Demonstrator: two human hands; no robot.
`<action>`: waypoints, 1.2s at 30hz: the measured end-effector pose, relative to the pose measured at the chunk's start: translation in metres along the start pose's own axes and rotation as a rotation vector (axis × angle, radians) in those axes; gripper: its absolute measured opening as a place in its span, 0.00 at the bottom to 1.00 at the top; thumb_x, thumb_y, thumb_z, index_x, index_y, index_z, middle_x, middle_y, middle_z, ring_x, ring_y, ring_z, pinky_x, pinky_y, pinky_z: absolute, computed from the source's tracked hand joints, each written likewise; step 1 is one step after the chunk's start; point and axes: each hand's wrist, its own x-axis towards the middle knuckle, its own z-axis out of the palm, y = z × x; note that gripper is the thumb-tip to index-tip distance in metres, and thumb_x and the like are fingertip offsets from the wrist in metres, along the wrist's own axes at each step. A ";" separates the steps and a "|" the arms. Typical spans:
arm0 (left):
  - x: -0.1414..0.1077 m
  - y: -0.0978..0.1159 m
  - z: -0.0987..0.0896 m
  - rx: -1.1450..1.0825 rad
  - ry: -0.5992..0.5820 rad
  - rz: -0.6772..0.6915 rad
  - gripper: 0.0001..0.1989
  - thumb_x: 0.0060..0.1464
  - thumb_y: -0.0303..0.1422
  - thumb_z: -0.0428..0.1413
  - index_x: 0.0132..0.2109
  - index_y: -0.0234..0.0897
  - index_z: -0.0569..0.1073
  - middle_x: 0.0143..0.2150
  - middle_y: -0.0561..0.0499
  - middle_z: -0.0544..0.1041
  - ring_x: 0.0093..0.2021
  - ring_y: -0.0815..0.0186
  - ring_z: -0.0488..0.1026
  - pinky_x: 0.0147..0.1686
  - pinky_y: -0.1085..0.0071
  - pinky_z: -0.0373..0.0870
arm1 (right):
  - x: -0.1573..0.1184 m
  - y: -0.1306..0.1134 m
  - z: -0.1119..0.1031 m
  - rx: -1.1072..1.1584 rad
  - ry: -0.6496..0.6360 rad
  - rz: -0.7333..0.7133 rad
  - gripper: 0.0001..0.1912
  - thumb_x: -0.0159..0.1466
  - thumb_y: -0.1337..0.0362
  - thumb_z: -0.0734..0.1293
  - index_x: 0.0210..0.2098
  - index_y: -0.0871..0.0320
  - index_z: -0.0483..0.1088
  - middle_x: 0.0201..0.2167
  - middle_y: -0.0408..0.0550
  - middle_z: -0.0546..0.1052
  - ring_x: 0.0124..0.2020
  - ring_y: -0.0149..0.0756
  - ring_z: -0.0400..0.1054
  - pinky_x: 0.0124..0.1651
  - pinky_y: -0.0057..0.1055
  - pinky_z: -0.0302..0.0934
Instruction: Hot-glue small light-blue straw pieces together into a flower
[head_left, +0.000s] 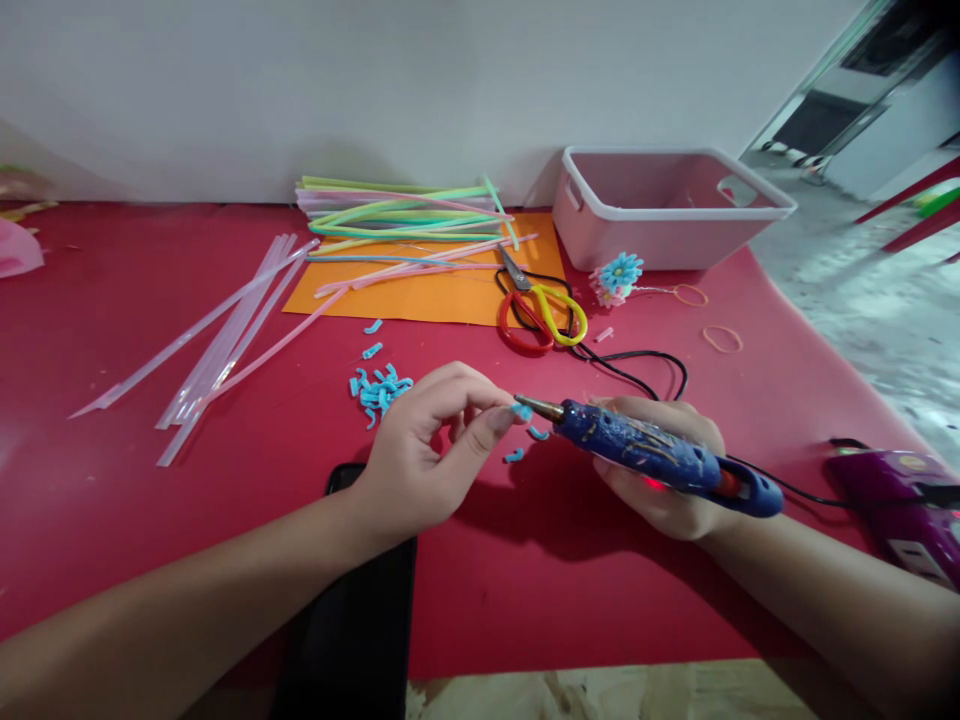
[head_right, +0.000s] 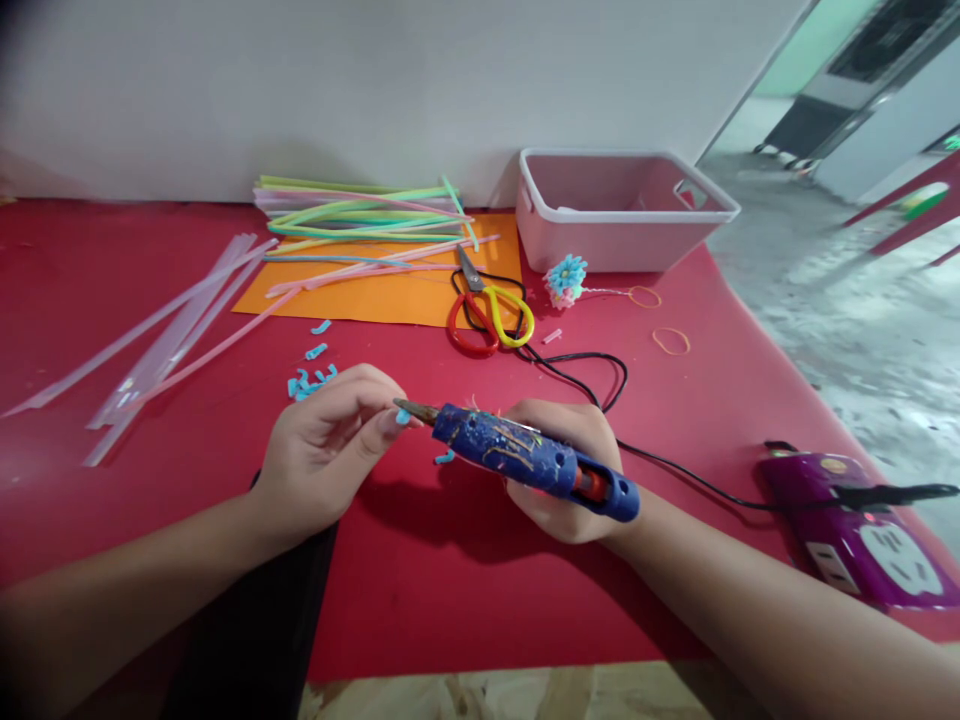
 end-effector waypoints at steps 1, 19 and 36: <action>0.000 0.000 0.000 0.002 -0.002 0.004 0.07 0.65 0.32 0.57 0.37 0.37 0.76 0.33 0.50 0.74 0.33 0.67 0.72 0.31 0.71 0.69 | 0.000 0.000 0.000 0.000 -0.003 0.002 0.11 0.56 0.74 0.66 0.34 0.52 0.69 0.19 0.40 0.73 0.17 0.32 0.69 0.20 0.26 0.64; 0.003 0.003 0.000 0.037 0.001 0.007 0.08 0.65 0.32 0.56 0.36 0.37 0.76 0.31 0.50 0.73 0.30 0.68 0.70 0.28 0.72 0.67 | -0.001 0.000 0.001 0.013 0.005 0.013 0.12 0.56 0.74 0.66 0.34 0.50 0.67 0.19 0.38 0.73 0.17 0.33 0.69 0.19 0.28 0.62; 0.000 0.002 -0.001 0.002 0.004 -0.028 0.09 0.66 0.32 0.56 0.37 0.36 0.78 0.32 0.49 0.75 0.32 0.67 0.74 0.29 0.71 0.69 | 0.000 -0.001 -0.001 -0.051 -0.006 0.064 0.09 0.56 0.73 0.66 0.34 0.53 0.70 0.20 0.39 0.75 0.17 0.29 0.68 0.21 0.24 0.62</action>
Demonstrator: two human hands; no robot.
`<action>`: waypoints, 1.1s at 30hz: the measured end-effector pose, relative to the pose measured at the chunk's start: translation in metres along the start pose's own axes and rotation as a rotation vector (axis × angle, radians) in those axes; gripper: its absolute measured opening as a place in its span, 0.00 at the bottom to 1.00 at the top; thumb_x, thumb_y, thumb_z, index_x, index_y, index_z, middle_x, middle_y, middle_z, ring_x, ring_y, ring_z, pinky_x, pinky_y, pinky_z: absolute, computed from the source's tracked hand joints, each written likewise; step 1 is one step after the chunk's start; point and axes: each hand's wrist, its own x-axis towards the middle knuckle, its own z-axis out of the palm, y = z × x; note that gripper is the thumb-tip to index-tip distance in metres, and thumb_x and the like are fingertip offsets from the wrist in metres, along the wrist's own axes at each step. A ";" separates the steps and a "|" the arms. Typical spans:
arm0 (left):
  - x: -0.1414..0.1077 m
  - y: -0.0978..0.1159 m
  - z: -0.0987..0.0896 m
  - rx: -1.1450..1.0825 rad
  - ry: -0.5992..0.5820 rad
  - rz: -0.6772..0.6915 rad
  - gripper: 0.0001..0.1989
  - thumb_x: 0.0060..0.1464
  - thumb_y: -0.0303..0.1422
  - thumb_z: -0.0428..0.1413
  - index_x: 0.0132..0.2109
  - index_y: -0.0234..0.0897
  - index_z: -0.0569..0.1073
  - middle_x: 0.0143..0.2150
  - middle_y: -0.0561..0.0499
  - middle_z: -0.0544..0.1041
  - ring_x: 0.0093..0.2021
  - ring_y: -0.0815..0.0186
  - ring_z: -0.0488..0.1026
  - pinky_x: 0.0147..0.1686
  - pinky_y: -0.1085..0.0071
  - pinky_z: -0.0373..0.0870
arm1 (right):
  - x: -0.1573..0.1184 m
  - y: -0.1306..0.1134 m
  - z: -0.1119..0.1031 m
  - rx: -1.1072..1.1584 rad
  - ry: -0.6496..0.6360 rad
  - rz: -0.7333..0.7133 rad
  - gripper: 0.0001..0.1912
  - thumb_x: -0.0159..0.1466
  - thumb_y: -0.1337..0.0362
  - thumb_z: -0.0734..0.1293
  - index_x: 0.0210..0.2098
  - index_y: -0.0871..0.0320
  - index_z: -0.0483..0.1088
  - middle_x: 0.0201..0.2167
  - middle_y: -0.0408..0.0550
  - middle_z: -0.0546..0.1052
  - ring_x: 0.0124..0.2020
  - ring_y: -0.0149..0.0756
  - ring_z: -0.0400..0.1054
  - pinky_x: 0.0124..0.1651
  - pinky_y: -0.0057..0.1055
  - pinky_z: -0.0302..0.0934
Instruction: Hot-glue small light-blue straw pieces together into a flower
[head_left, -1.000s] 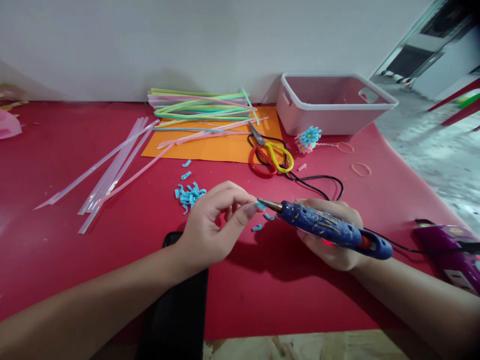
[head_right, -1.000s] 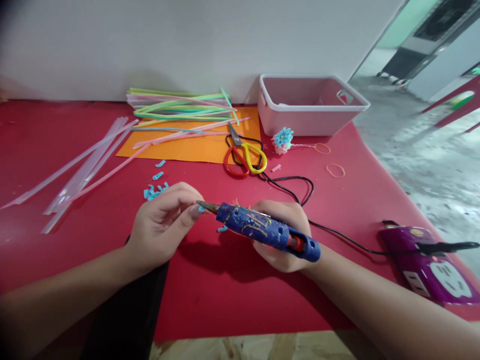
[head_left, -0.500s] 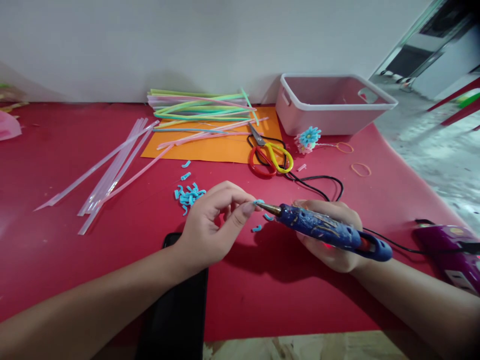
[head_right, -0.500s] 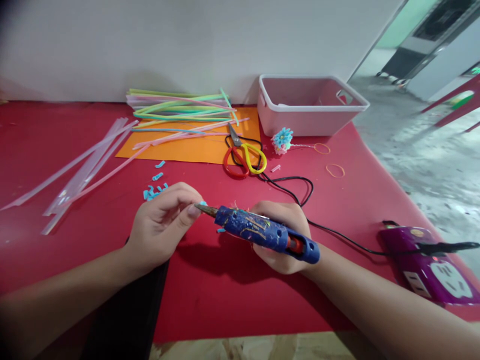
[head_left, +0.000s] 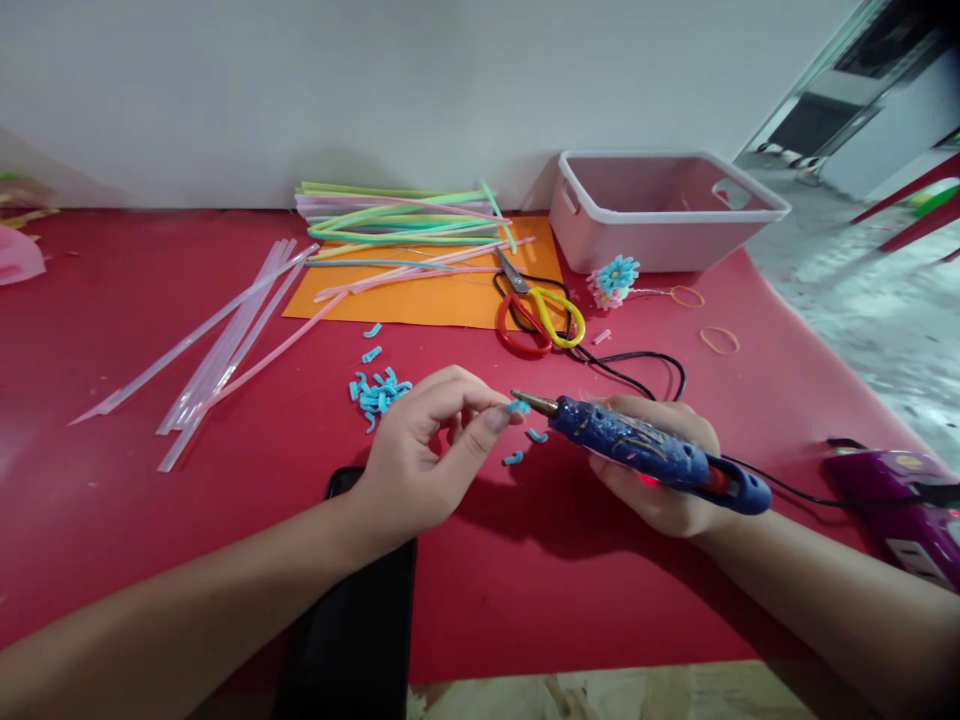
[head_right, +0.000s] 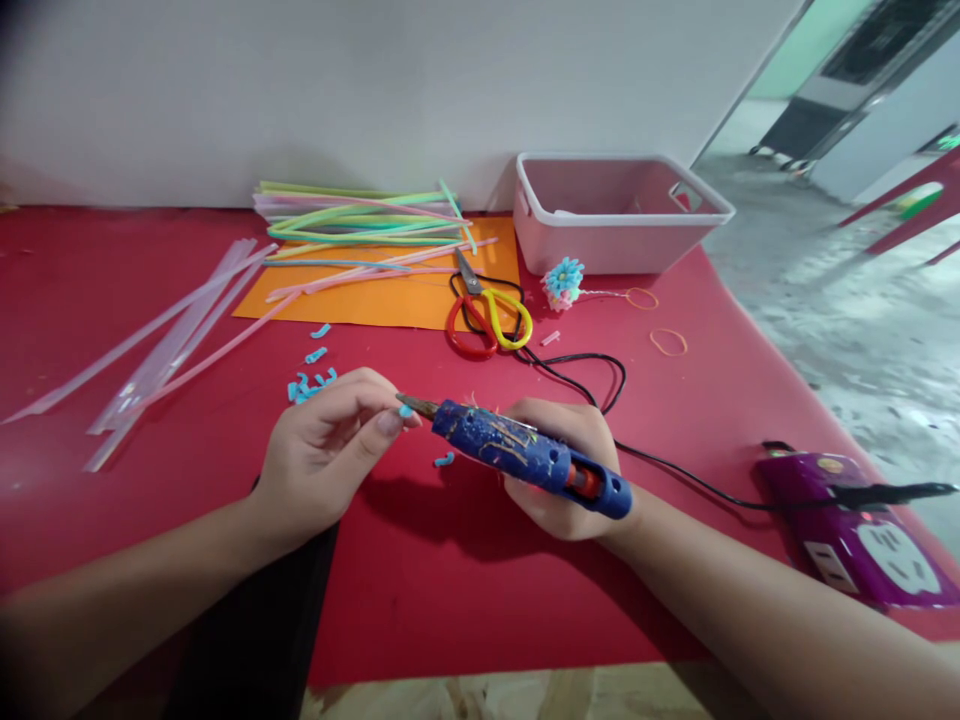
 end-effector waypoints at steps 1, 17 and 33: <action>0.000 0.000 0.000 -0.001 -0.001 -0.008 0.09 0.66 0.32 0.56 0.37 0.36 0.78 0.32 0.49 0.75 0.32 0.67 0.73 0.29 0.72 0.69 | -0.001 0.000 0.000 0.000 0.003 0.001 0.09 0.56 0.73 0.66 0.34 0.53 0.70 0.20 0.39 0.75 0.18 0.29 0.68 0.21 0.24 0.62; 0.001 0.001 0.000 0.011 -0.001 -0.087 0.08 0.65 0.31 0.56 0.36 0.36 0.77 0.31 0.53 0.72 0.28 0.72 0.66 0.28 0.74 0.63 | -0.006 0.007 0.004 0.089 0.012 -0.011 0.08 0.57 0.71 0.67 0.35 0.52 0.69 0.20 0.40 0.74 0.21 0.33 0.72 0.23 0.27 0.64; 0.004 0.001 0.001 -0.088 0.100 -0.365 0.08 0.62 0.35 0.57 0.36 0.38 0.78 0.20 0.59 0.64 0.20 0.72 0.58 0.24 0.73 0.59 | 0.002 0.002 0.003 0.068 0.109 0.022 0.09 0.56 0.75 0.67 0.31 0.54 0.69 0.19 0.38 0.70 0.17 0.27 0.62 0.20 0.24 0.58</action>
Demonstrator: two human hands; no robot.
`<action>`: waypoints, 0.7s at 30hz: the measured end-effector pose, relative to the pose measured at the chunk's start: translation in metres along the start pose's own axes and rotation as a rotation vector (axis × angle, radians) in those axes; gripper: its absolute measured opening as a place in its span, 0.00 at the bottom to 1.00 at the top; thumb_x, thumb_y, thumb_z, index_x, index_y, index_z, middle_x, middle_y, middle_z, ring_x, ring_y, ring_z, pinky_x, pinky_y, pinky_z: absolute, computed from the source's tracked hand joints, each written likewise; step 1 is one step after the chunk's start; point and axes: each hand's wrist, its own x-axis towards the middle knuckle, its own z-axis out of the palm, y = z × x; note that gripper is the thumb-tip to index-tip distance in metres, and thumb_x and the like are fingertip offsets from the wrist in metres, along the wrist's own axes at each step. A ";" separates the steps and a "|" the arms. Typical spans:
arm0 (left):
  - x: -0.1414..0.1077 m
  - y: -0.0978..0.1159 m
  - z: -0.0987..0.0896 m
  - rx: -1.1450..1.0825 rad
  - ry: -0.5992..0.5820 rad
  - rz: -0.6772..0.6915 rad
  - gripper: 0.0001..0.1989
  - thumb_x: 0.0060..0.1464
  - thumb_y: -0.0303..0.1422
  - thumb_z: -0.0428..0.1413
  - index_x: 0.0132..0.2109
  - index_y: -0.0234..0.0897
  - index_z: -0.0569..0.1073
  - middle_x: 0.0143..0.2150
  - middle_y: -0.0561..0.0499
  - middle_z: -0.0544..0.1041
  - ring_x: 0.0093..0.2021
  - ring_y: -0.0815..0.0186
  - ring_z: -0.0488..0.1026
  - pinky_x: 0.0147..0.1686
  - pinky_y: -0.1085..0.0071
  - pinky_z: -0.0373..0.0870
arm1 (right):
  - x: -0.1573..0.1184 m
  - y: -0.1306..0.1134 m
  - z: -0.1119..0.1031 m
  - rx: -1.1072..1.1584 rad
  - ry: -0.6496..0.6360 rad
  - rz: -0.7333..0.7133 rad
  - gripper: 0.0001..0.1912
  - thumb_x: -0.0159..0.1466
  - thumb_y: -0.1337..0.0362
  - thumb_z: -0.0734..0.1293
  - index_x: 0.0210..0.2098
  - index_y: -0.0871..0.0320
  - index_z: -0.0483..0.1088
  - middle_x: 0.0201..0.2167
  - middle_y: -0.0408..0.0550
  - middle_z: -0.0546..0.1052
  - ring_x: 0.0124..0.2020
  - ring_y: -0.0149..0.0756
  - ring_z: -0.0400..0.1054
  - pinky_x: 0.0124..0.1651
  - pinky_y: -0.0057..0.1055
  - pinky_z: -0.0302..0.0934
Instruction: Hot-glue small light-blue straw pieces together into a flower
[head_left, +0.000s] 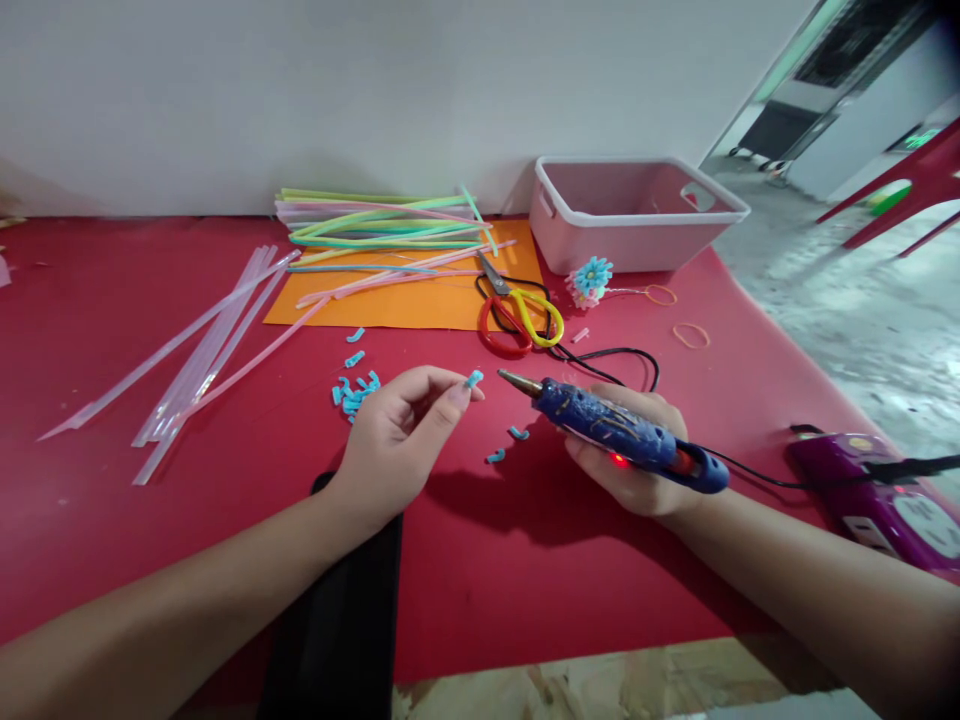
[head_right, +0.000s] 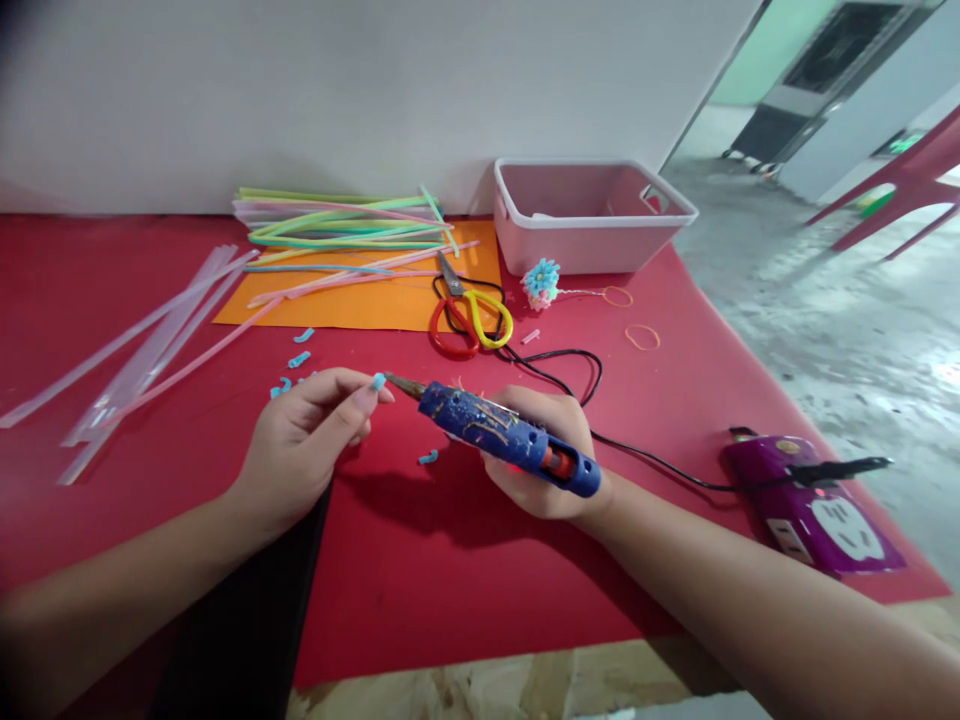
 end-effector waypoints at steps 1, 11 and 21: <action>0.000 0.000 0.000 -0.004 0.002 -0.010 0.08 0.62 0.35 0.57 0.37 0.39 0.78 0.19 0.59 0.64 0.20 0.72 0.58 0.24 0.73 0.60 | -0.001 0.001 0.000 0.002 -0.005 -0.001 0.08 0.57 0.74 0.67 0.31 0.54 0.69 0.19 0.38 0.71 0.17 0.27 0.63 0.21 0.25 0.58; -0.001 0.001 0.002 -0.026 -0.029 -0.063 0.09 0.61 0.37 0.57 0.36 0.38 0.78 0.20 0.59 0.65 0.21 0.72 0.59 0.26 0.73 0.61 | 0.001 -0.002 0.001 -0.061 -0.005 0.016 0.06 0.57 0.73 0.67 0.29 0.55 0.68 0.19 0.38 0.71 0.17 0.27 0.62 0.19 0.25 0.56; -0.002 0.007 0.002 -0.003 -0.072 -0.012 0.10 0.59 0.34 0.57 0.30 0.37 0.73 0.23 0.55 0.72 0.25 0.72 0.67 0.28 0.74 0.67 | -0.005 0.003 0.003 -0.039 -0.048 -0.062 0.09 0.57 0.73 0.68 0.35 0.52 0.69 0.22 0.40 0.74 0.18 0.30 0.67 0.22 0.27 0.62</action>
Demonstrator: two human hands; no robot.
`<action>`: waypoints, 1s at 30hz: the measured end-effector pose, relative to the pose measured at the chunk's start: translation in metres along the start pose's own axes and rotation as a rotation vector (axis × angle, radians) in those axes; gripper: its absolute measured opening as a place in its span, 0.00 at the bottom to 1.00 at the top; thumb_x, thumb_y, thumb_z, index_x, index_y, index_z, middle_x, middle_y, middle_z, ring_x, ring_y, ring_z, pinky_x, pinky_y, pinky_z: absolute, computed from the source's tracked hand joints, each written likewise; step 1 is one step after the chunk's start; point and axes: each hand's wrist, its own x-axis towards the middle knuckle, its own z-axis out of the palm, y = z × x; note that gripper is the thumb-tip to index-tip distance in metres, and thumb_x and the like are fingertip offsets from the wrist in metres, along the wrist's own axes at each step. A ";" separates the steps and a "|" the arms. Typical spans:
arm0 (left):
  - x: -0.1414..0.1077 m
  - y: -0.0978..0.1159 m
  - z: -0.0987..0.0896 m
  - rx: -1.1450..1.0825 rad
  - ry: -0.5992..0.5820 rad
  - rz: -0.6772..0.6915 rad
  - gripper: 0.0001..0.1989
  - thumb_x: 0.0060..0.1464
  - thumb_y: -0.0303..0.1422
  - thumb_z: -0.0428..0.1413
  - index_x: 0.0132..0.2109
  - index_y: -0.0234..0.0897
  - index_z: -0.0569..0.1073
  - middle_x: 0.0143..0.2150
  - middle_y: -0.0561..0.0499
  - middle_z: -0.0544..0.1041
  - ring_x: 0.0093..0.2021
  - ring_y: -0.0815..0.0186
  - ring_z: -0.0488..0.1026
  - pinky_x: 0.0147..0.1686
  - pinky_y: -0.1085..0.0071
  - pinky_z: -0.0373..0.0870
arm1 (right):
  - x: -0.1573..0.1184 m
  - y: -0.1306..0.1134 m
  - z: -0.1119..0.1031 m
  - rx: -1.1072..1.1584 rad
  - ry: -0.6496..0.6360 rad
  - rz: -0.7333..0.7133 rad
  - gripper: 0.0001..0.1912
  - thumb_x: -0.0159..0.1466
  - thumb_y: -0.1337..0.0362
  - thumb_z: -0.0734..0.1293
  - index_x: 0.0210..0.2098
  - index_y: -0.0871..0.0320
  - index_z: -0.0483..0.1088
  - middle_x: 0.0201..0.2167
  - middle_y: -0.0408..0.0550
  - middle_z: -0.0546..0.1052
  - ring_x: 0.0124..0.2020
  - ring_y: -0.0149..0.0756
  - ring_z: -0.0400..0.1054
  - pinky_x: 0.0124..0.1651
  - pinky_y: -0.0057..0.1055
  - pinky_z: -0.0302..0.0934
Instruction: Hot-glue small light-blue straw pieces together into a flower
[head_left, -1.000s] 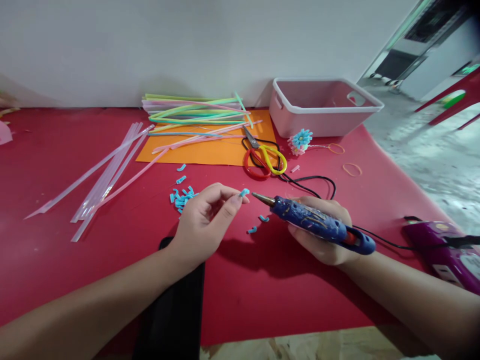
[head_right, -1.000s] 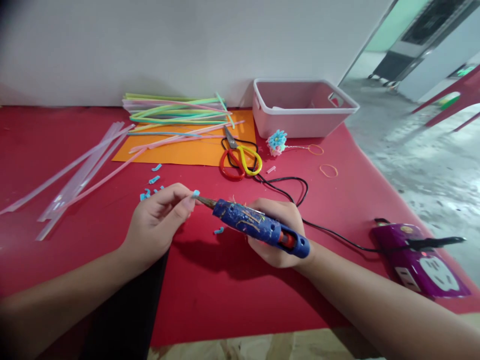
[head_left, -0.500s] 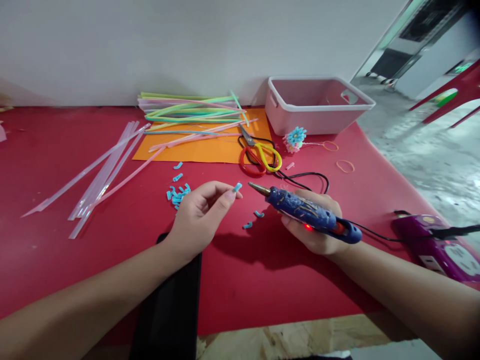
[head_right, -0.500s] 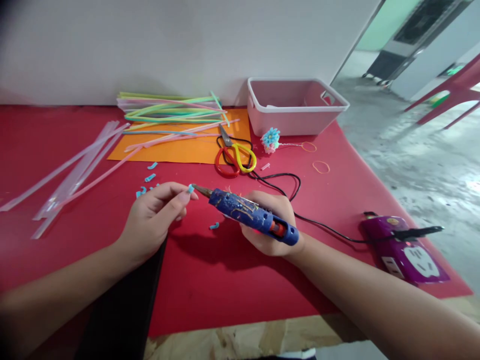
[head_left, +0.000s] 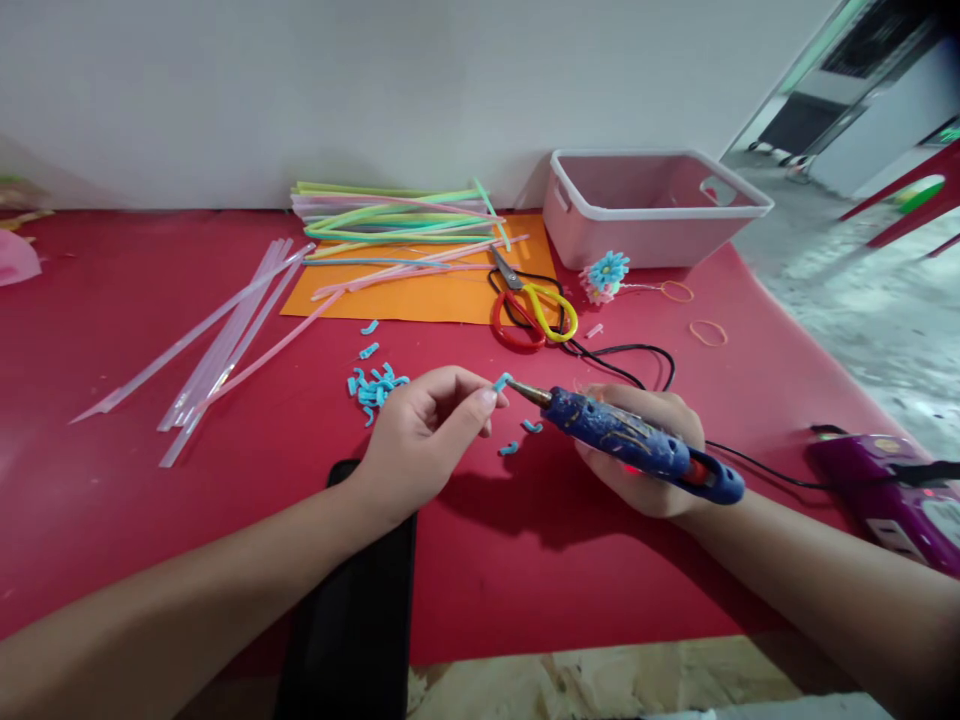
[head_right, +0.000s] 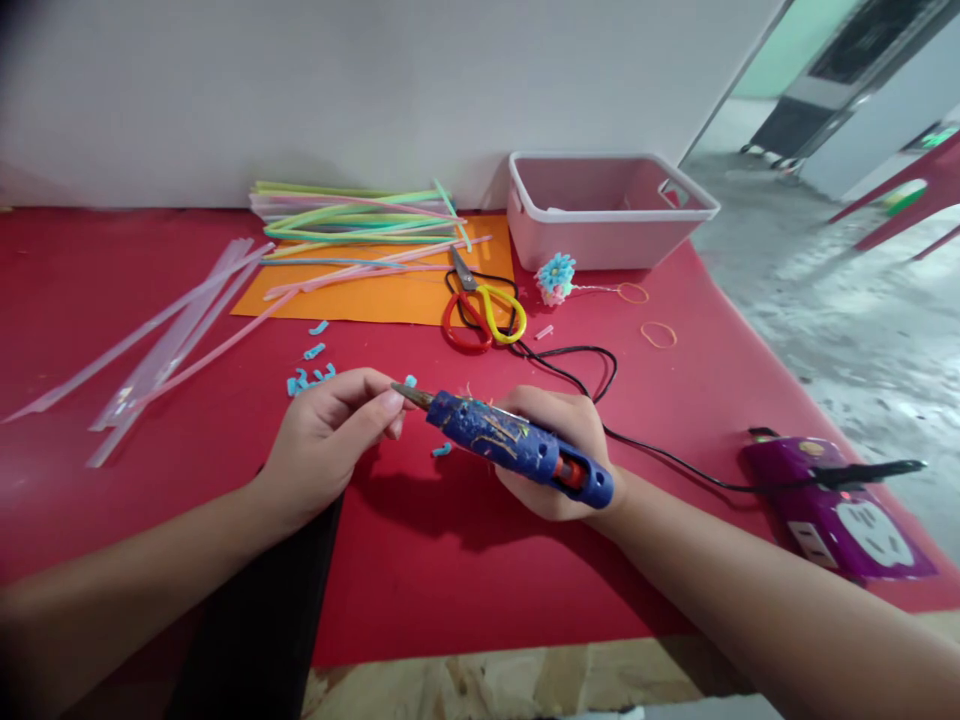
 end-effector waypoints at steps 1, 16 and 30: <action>0.000 0.000 0.000 0.001 -0.002 -0.002 0.09 0.59 0.34 0.57 0.30 0.37 0.73 0.23 0.55 0.72 0.25 0.71 0.68 0.28 0.74 0.67 | 0.000 0.001 0.000 0.002 0.001 -0.018 0.10 0.57 0.72 0.68 0.35 0.52 0.69 0.22 0.40 0.74 0.19 0.31 0.67 0.22 0.27 0.63; -0.002 -0.003 0.000 -0.086 -0.009 -0.024 0.07 0.60 0.32 0.58 0.33 0.37 0.75 0.23 0.55 0.75 0.24 0.72 0.68 0.29 0.74 0.70 | 0.004 0.000 -0.002 -0.026 -0.074 0.029 0.07 0.58 0.71 0.67 0.36 0.55 0.67 0.22 0.39 0.72 0.18 0.26 0.61 0.21 0.25 0.58; -0.002 -0.001 0.002 -0.006 0.009 0.045 0.09 0.60 0.35 0.58 0.31 0.38 0.73 0.24 0.55 0.70 0.25 0.71 0.64 0.26 0.75 0.65 | -0.001 0.007 -0.001 0.001 -0.044 0.031 0.08 0.58 0.70 0.68 0.36 0.54 0.68 0.21 0.37 0.70 0.17 0.25 0.56 0.21 0.25 0.56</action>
